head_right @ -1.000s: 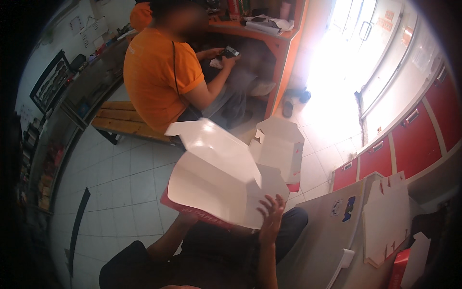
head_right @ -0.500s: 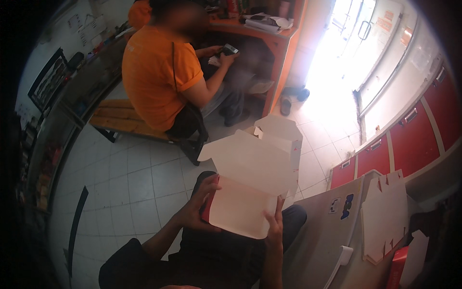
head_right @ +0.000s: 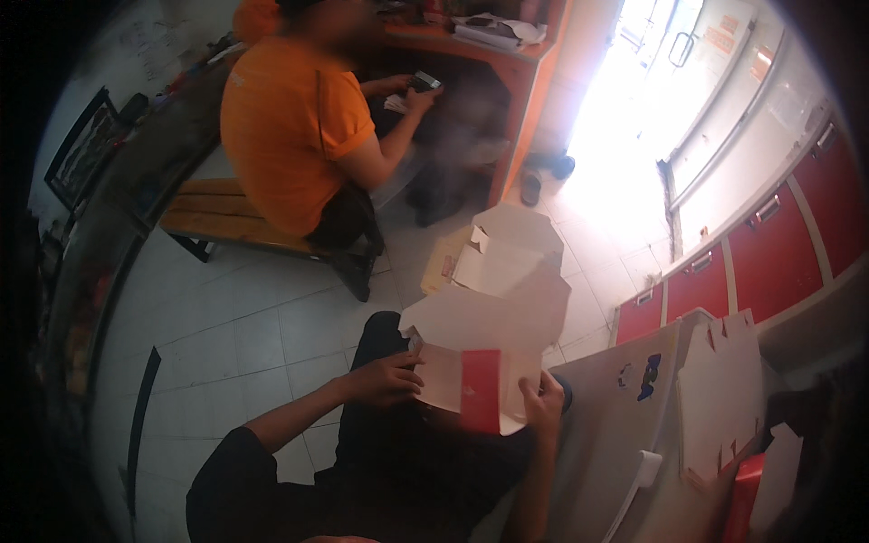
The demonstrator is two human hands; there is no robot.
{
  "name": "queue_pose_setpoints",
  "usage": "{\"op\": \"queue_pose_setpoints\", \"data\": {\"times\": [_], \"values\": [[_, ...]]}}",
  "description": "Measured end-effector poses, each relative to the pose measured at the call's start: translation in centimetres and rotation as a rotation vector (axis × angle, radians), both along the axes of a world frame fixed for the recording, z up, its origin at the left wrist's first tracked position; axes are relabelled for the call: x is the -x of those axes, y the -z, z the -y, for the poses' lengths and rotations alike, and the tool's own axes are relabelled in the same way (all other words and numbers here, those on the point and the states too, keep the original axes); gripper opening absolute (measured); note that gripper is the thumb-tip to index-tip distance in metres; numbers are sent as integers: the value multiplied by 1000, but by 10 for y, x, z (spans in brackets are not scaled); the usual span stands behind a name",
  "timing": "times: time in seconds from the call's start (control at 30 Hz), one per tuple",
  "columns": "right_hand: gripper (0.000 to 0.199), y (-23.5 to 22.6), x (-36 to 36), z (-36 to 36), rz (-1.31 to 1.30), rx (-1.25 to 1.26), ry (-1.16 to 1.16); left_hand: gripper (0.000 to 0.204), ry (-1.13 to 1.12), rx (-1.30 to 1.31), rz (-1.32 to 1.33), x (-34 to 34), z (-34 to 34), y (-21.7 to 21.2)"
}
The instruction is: The person sits on the floor and repeatedly folds flat red and white cardboard pieces into hexagonal takeout boxes. They tuck flaps and press edges to form each box, then place the finished units into a growing stack beside them.
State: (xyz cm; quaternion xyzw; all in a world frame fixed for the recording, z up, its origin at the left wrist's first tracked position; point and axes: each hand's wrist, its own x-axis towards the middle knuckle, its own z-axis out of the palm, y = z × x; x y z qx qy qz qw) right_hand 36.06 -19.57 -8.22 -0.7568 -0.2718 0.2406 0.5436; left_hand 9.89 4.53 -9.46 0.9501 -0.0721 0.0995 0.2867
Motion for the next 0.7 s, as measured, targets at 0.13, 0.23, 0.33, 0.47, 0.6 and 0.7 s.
{"op": "queue_pose_setpoints", "data": {"times": [0.13, 0.23, 0.33, 0.47, 0.6, 0.7], "values": [[30, -11, 12, -9, -20, 125, 63, 13, 72, 169, 18, 5, -2, 6], [29, 1, 16, -15, 95, 89, 44, 11, 68, 177, 30, -3, 0, -1], [31, 1, 20, -36, 399, 161, -9, 13, 2, 168, 131, -1, 16, 11], [23, 4, 14, -43, 662, 433, -18, 16, -129, 180, 196, -2, 44, 37], [21, -14, 19, -47, 747, 658, 6, 16, -218, 156, 340, -10, 55, 33], [27, -16, 14, -48, 743, 741, -24, 17, -228, 121, 363, -11, 53, 24]]}}
